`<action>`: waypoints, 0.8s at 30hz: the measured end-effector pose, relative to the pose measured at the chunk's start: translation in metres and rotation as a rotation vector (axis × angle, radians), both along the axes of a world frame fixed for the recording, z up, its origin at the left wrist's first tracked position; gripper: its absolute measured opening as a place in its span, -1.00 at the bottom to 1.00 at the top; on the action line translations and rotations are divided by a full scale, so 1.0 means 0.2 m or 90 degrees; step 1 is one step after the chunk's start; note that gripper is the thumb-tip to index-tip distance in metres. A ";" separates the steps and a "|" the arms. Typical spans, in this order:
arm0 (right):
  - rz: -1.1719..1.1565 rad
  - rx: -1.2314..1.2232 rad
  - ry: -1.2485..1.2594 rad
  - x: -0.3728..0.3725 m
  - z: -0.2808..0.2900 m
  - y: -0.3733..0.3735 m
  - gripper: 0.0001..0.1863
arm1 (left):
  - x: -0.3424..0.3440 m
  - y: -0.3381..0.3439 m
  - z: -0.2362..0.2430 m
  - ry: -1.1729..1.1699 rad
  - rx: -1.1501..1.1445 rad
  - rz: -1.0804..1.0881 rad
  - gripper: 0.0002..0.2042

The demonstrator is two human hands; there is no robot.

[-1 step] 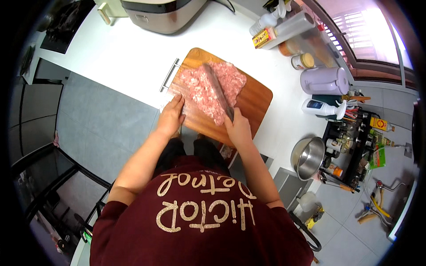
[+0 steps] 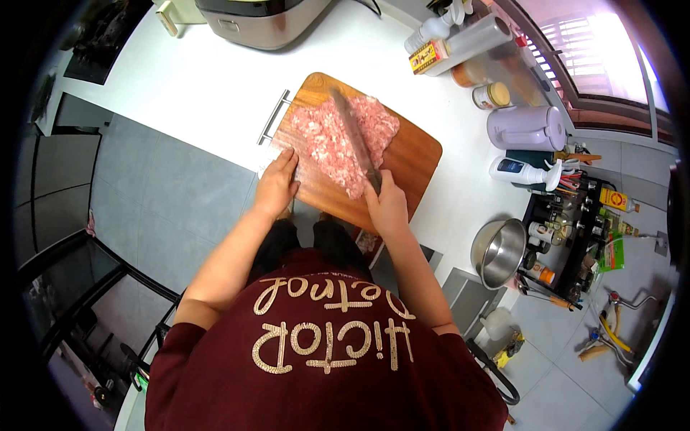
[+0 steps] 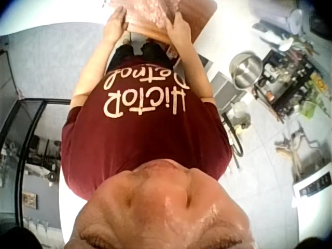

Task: The person chops raw meat on a wooden cutting board using a cleaver.

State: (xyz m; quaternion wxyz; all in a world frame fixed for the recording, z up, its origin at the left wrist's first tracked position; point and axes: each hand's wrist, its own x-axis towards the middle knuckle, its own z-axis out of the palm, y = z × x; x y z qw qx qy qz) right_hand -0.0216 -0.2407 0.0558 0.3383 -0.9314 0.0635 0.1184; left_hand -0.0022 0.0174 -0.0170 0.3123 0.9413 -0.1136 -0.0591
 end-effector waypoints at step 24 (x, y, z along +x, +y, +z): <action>0.020 0.008 0.090 0.04 -0.10 -0.11 -0.56 | 0.01 -0.02 -0.01 0.009 -0.014 -0.005 -0.35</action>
